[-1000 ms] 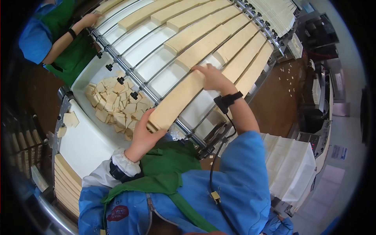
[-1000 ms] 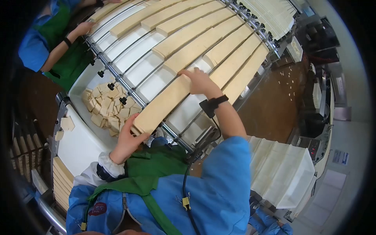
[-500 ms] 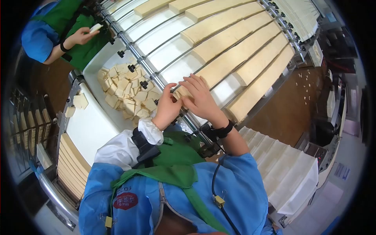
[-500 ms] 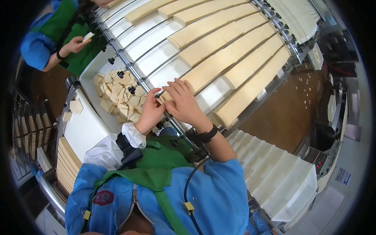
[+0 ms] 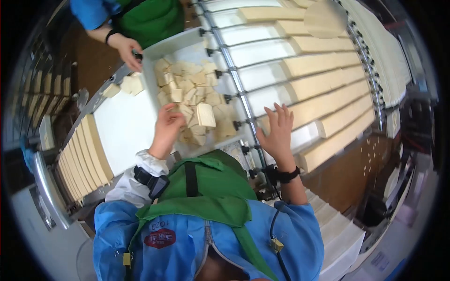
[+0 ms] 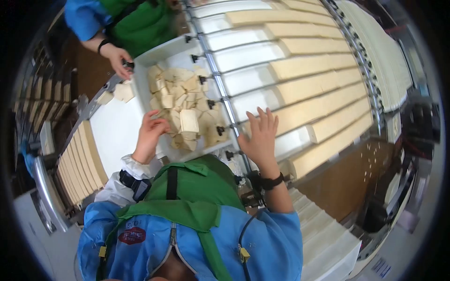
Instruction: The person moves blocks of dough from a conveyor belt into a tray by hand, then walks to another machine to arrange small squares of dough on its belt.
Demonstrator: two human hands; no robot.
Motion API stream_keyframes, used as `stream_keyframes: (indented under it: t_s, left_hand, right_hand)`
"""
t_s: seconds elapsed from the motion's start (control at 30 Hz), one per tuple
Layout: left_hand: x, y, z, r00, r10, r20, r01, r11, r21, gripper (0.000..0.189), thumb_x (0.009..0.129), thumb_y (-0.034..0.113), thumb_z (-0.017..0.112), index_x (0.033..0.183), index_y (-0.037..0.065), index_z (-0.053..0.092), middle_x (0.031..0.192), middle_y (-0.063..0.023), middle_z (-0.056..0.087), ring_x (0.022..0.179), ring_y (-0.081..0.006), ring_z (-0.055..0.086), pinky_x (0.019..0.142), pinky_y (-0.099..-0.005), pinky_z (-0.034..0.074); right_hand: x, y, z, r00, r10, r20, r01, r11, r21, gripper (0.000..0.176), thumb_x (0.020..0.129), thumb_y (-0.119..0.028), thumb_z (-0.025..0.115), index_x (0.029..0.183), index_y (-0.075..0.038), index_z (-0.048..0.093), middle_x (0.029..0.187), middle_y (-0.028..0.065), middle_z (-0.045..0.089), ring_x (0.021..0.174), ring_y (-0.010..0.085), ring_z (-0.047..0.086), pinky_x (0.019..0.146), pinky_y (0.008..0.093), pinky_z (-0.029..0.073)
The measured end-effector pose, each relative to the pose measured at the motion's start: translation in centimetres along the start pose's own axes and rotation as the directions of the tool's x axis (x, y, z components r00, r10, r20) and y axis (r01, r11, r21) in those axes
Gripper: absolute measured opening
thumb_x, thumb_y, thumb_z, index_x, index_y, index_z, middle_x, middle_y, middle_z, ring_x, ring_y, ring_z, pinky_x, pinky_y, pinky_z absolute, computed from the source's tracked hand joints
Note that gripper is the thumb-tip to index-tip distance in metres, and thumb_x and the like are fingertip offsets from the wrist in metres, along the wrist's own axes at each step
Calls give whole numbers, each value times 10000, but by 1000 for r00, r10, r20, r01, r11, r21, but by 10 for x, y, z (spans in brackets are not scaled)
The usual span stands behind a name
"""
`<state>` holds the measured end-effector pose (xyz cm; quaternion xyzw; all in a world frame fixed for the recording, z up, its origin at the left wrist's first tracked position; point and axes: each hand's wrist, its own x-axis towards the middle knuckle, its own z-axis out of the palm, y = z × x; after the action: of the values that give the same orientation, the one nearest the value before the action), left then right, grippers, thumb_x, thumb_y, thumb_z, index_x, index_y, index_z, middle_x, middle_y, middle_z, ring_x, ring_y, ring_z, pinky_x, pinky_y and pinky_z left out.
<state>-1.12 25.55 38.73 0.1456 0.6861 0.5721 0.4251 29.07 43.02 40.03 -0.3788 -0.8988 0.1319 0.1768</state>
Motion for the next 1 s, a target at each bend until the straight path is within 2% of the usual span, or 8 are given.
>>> stream_keyframes:
  t_s: [0.2, 0.37, 0.5, 0.6, 0.67, 0.8, 0.93, 1.0]
  left_hand:
    - [-46, -71, -178, 854, -150, -498, 103, 987, -120, 540, 927, 48, 654, 1415, 13, 425, 976, -93, 618, 822, -157, 624, 761, -305, 553]
    - [-103, -156, -281, 593, -293, -750, 165, 956, -243, 667, 831, 34, 708, 1426, 33, 406, 883, -83, 593, 648, -148, 564, 583, -314, 491]
    - [-143, -187, -333, 505, -268, -821, 85, 962, -261, 786, 792, 71, 768, 1471, 138, 379, 845, -52, 541, 622, -138, 526, 546, -306, 465]
    - [-150, -218, -369, 451, -218, -866, 137, 975, -174, 856, 766, 106, 806, 1495, 160, 360, 806, -31, 531, 622, -135, 524, 536, -298, 455]
    - [-157, -188, -386, 487, -309, -817, 117, 950, -290, 893, 748, 141, 830, 1507, 149, 360, 778, -19, 539, 633, -140, 540, 562, -295, 473]
    - [-155, -183, -422, 588, -333, -738, 188, 943, -275, 882, 748, 159, 840, 1512, 104, 402, 845, -56, 614, 671, -142, 581, 601, -288, 498]
    - [-153, -189, -439, 678, -316, -663, 222, 949, -226, 888, 752, 168, 847, 1528, 51, 431, 981, -97, 690, 740, -144, 621, 662, -282, 524]
    - [-155, -190, -441, 733, -289, -616, 154, 952, -263, 906, 762, 162, 843, 1551, 39, 414, 1047, -101, 705, 777, -153, 635, 703, -284, 538]
  right_hand:
    - [50, -102, 45, 957, -290, 30, 282, 946, 162, 485, 819, -180, 719, 1277, -64, 613, 1354, 209, 532, 1344, 441, 451, 1173, 650, 266]
    - [80, -236, 118, 801, -585, 127, 486, 760, 432, 402, 815, -120, 715, 1204, -53, 640, 1264, 212, 575, 1230, 423, 530, 1113, 593, 379]
    - [89, -369, 186, 590, -780, 209, 529, 569, 630, 420, 827, -85, 692, 1236, -19, 624, 1282, 240, 579, 1238, 419, 536, 1109, 475, 431]
    - [100, -462, 261, 500, -843, 198, 579, 496, 647, 479, 824, -91, 695, 1278, 20, 590, 1329, 255, 567, 1289, 419, 522, 1125, 485, 423]
    - [115, -527, 308, 493, -828, 266, 532, 529, 661, 534, 830, -102, 680, 1323, 57, 551, 1358, 268, 559, 1319, 423, 512, 1138, 475, 419]
    - [141, -622, 405, 562, -776, 286, 631, 626, 458, 653, 903, -221, 648, 1449, 76, 448, 1521, 275, 439, 1458, 411, 376, 1222, 490, 301]
    - [144, -643, 450, 624, -616, 480, 581, 777, 242, 763, 974, -378, 594, 1539, 72, 347, 1630, 255, 318, 1551, 374, 231, 1276, 486, 157]
    - [135, -639, 453, 636, -618, 462, 624, 764, 164, 785, 986, -425, 568, 1545, 78, 343, 1630, 250, 324, 1551, 364, 233, 1279, 482, 130]
